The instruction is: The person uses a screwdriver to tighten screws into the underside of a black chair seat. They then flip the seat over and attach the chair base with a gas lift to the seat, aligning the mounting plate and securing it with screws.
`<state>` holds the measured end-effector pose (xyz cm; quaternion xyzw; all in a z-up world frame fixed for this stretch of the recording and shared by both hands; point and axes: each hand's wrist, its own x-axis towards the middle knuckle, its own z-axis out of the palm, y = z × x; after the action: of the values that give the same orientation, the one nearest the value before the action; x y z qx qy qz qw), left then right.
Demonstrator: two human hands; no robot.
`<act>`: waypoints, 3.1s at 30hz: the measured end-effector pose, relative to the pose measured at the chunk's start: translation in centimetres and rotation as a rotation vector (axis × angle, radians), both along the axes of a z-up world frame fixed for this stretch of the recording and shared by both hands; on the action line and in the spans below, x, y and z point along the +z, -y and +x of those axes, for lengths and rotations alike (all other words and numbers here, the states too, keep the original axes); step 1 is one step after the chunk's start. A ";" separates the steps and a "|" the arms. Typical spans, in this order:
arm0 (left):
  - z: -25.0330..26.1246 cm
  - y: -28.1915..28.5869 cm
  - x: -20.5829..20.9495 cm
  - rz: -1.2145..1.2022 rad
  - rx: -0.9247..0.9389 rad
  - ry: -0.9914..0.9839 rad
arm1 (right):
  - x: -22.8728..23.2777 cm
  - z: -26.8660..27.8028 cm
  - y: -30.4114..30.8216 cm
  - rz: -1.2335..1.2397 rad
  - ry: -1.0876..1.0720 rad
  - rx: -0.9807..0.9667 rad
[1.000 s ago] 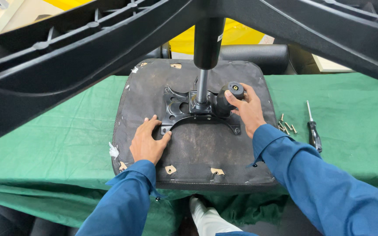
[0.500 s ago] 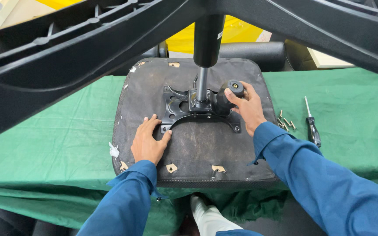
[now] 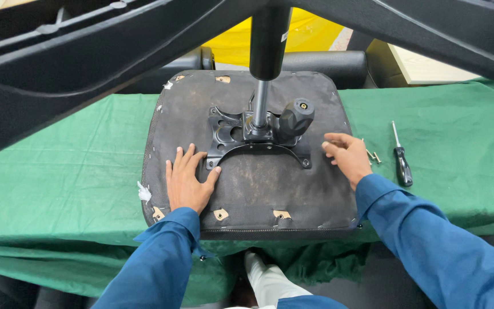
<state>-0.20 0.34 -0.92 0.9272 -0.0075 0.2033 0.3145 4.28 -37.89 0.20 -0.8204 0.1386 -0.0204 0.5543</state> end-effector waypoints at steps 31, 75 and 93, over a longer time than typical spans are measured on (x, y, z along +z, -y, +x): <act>0.1 -0.2 0.1 -0.016 0.030 -0.041 | 5.0 2.0 -5.3 0.151 0.030 0.203; -0.8 0.2 0.7 0.112 -0.005 -0.090 | -0.1 -5.8 -3.8 -0.767 0.311 0.188; -0.8 0.6 0.9 0.124 0.020 -0.089 | -0.9 -5.3 -3.2 -0.756 0.280 0.190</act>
<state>-1.04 -0.22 -0.02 0.9530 0.0034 0.1640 0.2546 -0.99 -34.64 -0.71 -0.9647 -0.0320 -0.1301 0.2267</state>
